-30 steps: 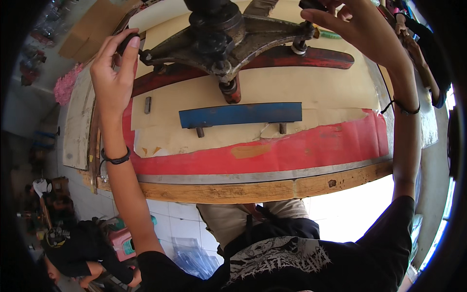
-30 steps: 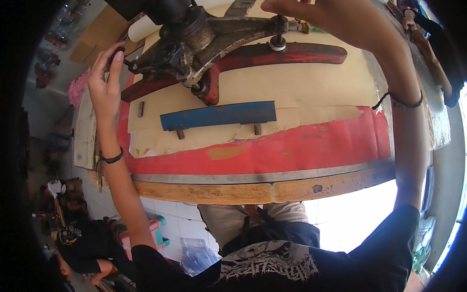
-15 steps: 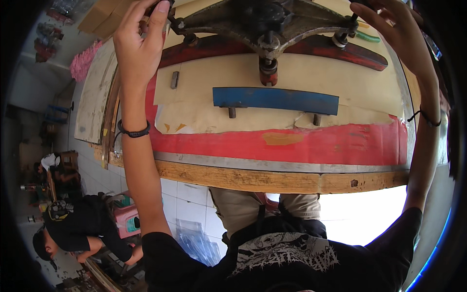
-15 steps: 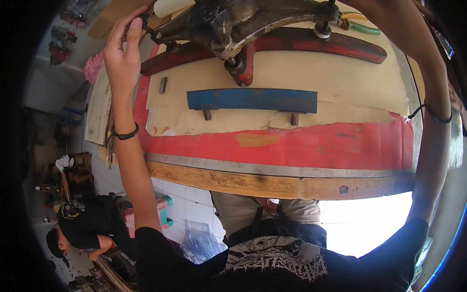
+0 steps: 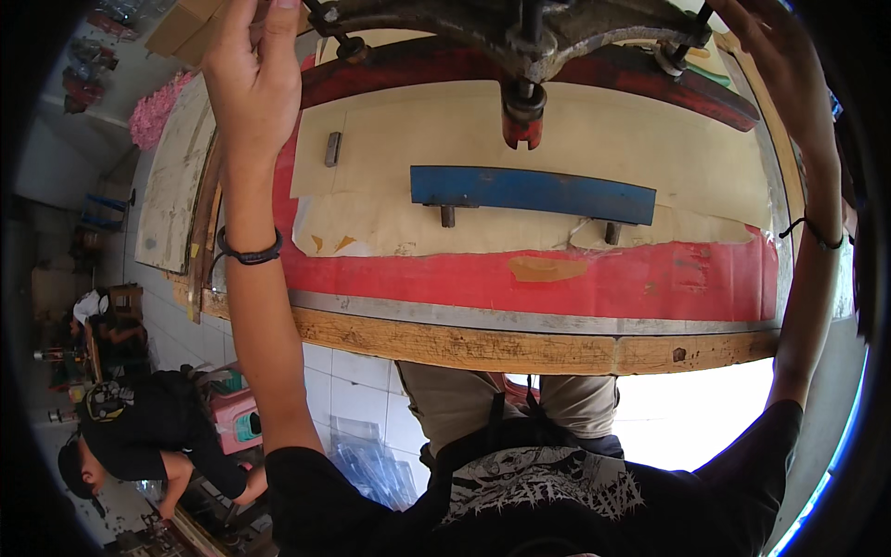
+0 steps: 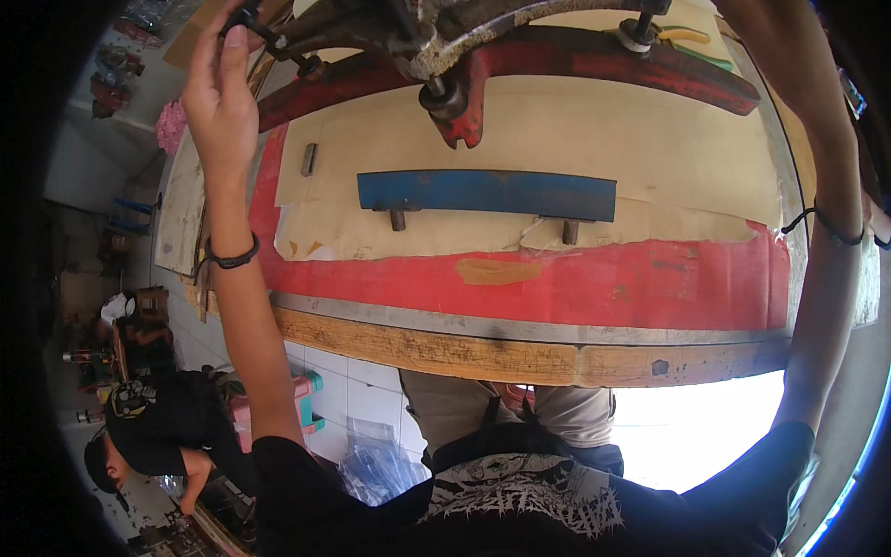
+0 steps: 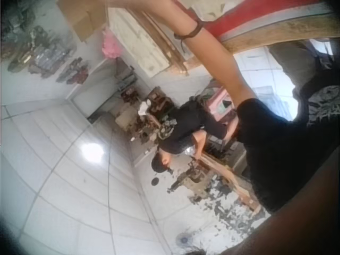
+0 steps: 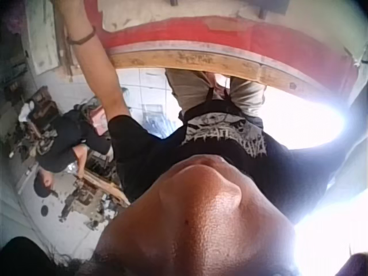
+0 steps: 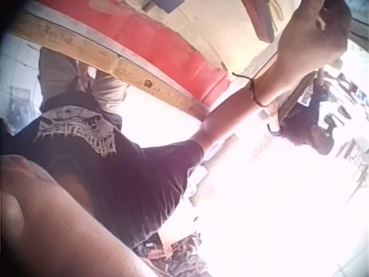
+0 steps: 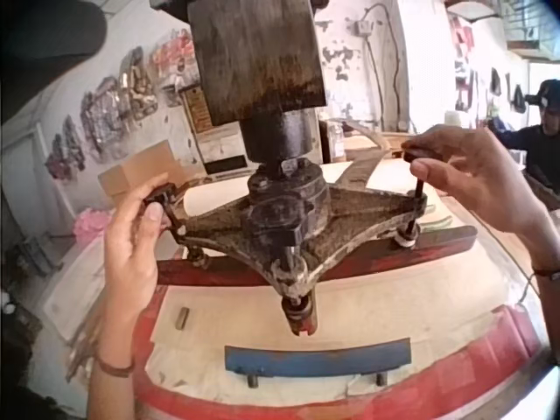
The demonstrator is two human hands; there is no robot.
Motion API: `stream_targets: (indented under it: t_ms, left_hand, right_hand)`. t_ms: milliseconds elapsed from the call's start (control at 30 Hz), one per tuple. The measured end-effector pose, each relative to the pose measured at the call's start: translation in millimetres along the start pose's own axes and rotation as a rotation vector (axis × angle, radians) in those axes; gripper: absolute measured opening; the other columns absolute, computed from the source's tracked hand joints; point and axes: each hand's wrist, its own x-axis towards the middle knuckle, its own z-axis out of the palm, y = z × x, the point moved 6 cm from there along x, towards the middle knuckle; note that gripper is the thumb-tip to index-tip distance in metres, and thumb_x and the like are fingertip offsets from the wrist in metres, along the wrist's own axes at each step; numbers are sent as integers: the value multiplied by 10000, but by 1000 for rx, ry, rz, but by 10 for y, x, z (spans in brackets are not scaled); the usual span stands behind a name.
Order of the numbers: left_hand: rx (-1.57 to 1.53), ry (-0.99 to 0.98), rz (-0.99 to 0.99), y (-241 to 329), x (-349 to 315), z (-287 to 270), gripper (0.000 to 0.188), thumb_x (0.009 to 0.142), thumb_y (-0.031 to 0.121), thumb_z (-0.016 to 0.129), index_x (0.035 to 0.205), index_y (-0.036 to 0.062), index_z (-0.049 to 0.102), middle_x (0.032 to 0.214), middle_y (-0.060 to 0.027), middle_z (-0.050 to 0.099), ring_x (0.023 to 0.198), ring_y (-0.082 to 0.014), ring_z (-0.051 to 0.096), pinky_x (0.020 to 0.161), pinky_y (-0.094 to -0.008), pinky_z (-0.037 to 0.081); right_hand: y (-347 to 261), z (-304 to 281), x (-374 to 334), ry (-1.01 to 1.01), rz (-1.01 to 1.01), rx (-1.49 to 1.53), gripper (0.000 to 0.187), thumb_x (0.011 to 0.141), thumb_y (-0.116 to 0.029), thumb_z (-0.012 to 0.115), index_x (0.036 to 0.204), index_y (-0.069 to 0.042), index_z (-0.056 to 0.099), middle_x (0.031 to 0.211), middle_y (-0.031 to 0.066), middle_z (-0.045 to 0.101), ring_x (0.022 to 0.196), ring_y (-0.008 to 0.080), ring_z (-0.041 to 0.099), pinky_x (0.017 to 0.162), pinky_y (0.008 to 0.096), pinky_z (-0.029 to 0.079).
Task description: The person uses a screen printing machine to apply logos to fabric bags, aligning the fabric and using a squeegee to spread ink across the screen.
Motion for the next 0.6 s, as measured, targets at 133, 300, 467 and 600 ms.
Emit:
stream_targets:
  t_ms: [133, 300, 467, 600]
  left_hand:
    - [152, -144, 47, 60, 20, -33, 335, 969, 244, 532, 1232, 45, 587, 1128, -68, 615, 1013, -107, 543, 882, -228, 401]
    - [71, -193, 12, -145, -20, -71, 274, 947, 144, 578, 1182, 10, 624, 954, 13, 636, 815, -26, 514, 711, -171, 399]
    - [150, -158, 33, -108, -3, -4, 221, 863, 184, 682, 1031, 42, 695, 756, 12, 617, 648, -33, 461, 532, -200, 333]
    - [162, -169, -17, -94, -7, -7, 215, 855, 167, 686, 1028, 40, 688, 763, 24, 611, 609, -17, 402, 506, -192, 288]
  right_hand:
    - [86, -7, -16, -93, 20, -12, 436, 891, -344, 667, 1079, 48, 629, 882, 112, 679, 788, 149, 639, 693, 313, 519]
    - [167, 37, 3, -199, 77, 134, 299, 884, -244, 658, 983, 37, 628, 801, 76, 666, 727, 124, 626, 655, 275, 492]
    - [385, 155, 8, -325, 161, 287, 266, 860, -221, 671, 916, 34, 616, 765, 91, 662, 692, 128, 622, 632, 271, 486]
    - [310, 62, 33, -327, 79, 222, 296, 852, -235, 682, 929, 46, 627, 768, 115, 662, 675, 157, 607, 608, 288, 487]
